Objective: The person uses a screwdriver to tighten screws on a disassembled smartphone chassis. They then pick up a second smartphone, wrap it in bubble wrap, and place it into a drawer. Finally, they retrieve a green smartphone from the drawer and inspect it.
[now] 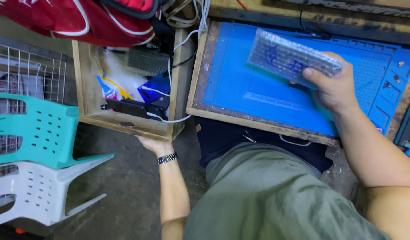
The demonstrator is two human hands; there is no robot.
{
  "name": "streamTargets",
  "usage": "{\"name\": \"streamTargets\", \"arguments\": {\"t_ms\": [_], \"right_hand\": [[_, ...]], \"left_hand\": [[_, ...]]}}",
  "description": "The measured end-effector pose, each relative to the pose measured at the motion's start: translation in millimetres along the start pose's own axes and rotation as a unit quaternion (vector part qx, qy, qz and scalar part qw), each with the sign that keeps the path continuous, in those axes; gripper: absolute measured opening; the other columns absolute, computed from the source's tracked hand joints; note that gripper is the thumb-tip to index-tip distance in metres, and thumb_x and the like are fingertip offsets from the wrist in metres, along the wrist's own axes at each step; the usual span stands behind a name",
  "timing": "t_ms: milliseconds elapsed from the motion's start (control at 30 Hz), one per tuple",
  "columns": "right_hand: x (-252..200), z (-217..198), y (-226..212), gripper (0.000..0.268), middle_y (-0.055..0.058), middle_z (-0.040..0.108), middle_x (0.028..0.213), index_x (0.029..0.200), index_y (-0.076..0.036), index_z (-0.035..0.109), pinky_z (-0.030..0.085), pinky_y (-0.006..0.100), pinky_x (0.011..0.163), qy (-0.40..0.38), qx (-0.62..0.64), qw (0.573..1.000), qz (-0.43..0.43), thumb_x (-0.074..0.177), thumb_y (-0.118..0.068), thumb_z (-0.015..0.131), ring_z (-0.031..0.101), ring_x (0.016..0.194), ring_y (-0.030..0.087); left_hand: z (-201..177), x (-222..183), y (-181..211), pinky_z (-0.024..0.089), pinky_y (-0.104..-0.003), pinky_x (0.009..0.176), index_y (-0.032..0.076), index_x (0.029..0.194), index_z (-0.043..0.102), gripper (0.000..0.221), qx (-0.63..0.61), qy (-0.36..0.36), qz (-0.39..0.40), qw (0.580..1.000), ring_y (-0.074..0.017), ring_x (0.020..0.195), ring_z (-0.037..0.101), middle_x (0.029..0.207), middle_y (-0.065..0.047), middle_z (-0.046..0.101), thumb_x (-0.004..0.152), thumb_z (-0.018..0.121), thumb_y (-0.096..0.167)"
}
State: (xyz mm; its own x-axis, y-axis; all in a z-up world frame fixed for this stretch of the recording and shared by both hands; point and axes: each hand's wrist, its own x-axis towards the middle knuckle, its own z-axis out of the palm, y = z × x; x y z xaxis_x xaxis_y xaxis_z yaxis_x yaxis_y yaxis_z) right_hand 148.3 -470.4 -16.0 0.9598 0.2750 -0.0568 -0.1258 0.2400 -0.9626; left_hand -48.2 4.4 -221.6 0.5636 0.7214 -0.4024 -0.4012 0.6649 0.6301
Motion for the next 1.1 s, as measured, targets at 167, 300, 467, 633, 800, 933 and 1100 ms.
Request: {"name": "streamTargets", "arguments": {"t_ms": [167, 300, 467, 633, 800, 933, 1100], "right_hand": [[7.0, 9.6, -1.7, 0.032, 0.020, 0.072, 0.112, 0.122, 0.007, 0.062, 0.061, 0.047, 0.094, -0.015, 0.014, 1.000, 0.022, 0.097, -0.005, 0.079, 0.072, 0.096, 0.030], [8.3, 15.1, 0.7, 0.036, 0.020, 0.071, 0.116, 0.125, 0.005, 0.062, 0.062, 0.049, 0.092, -0.019, 0.019, 0.999, 0.037, 0.094, -0.004, 0.079, 0.072, 0.102, 0.031], [10.2, 15.7, 7.6, 0.035, 0.020, 0.071, 0.118, 0.125, 0.006, 0.062, 0.062, 0.048, 0.092, -0.033, 0.028, 0.998, 0.052, 0.095, -0.003, 0.078, 0.072, 0.103, 0.031], [11.0, 20.8, 14.6, 0.035, 0.020, 0.071, 0.118, 0.125, 0.006, 0.063, 0.061, 0.047, 0.092, -0.038, 0.020, 0.997, 0.067, 0.095, -0.002, 0.077, 0.071, 0.103, 0.031], [9.2, 19.4, 16.9, 0.034, 0.020, 0.071, 0.115, 0.124, 0.006, 0.063, 0.061, 0.047, 0.092, -0.038, 0.000, 0.997, 0.074, 0.095, -0.003, 0.076, 0.072, 0.101, 0.031], [11.5, 20.6, 18.5, 0.033, 0.020, 0.072, 0.115, 0.123, 0.007, 0.063, 0.061, 0.046, 0.092, -0.050, -0.001, 0.996, 0.078, 0.094, -0.003, 0.076, 0.072, 0.101, 0.030], [13.0, 13.0, 21.9, 0.034, 0.019, 0.072, 0.114, 0.124, 0.007, 0.063, 0.059, 0.041, 0.091, -0.062, -0.016, 0.995, 0.083, 0.094, -0.004, 0.076, 0.071, 0.098, 0.028]], "left_hand": [[30.8, -19.5, 18.5, 0.031, -0.047, 0.122, 0.008, 0.159, 0.032, 0.075, 0.004, 0.007, 0.016, 1.000, -0.0330, 0.149, 0.036, 0.165, -0.015, 0.032, 0.103, 0.030, 0.057], [60.4, -27.0, 30.0, 0.029, -0.046, 0.124, 0.008, 0.160, 0.028, 0.074, 0.017, 0.017, 0.021, 0.999, -0.0325, 0.151, 0.034, 0.167, -0.013, 0.028, 0.104, 0.030, 0.056], [86.2, -34.8, 44.9, 0.027, -0.046, 0.125, 0.008, 0.161, 0.024, 0.074, 0.028, 0.003, 0.028, 0.999, -0.0325, 0.153, 0.030, 0.169, -0.014, 0.024, 0.104, 0.029, 0.055], [94.7, -23.4, 45.4, 0.022, -0.043, 0.127, 0.004, 0.162, 0.021, 0.076, 0.061, 0.008, 0.044, 0.997, -0.0333, 0.155, 0.027, 0.170, -0.017, 0.019, 0.106, 0.028, 0.054], [103.0, 0.6, 25.6, 0.018, -0.043, 0.128, 0.001, 0.162, 0.019, 0.076, 0.073, -0.012, 0.061, 0.995, -0.0324, 0.157, 0.023, 0.171, -0.018, 0.016, 0.106, 0.028, 0.052], [123.3, 27.4, -0.5, 0.016, -0.044, 0.128, 0.003, 0.163, 0.014, 0.076, 0.014, -0.030, 0.064, 0.997, -0.0318, 0.156, 0.019, 0.171, -0.016, 0.013, 0.106, 0.024, 0.052], [158.8, 58.3, -26.9, 0.025, -0.046, 0.124, -0.003, 0.155, 0.023, 0.067, 0.084, 0.026, 0.106, 0.990, -0.0347, 0.150, 0.029, 0.163, -0.024, 0.025, 0.108, 0.032, 0.044]]}}
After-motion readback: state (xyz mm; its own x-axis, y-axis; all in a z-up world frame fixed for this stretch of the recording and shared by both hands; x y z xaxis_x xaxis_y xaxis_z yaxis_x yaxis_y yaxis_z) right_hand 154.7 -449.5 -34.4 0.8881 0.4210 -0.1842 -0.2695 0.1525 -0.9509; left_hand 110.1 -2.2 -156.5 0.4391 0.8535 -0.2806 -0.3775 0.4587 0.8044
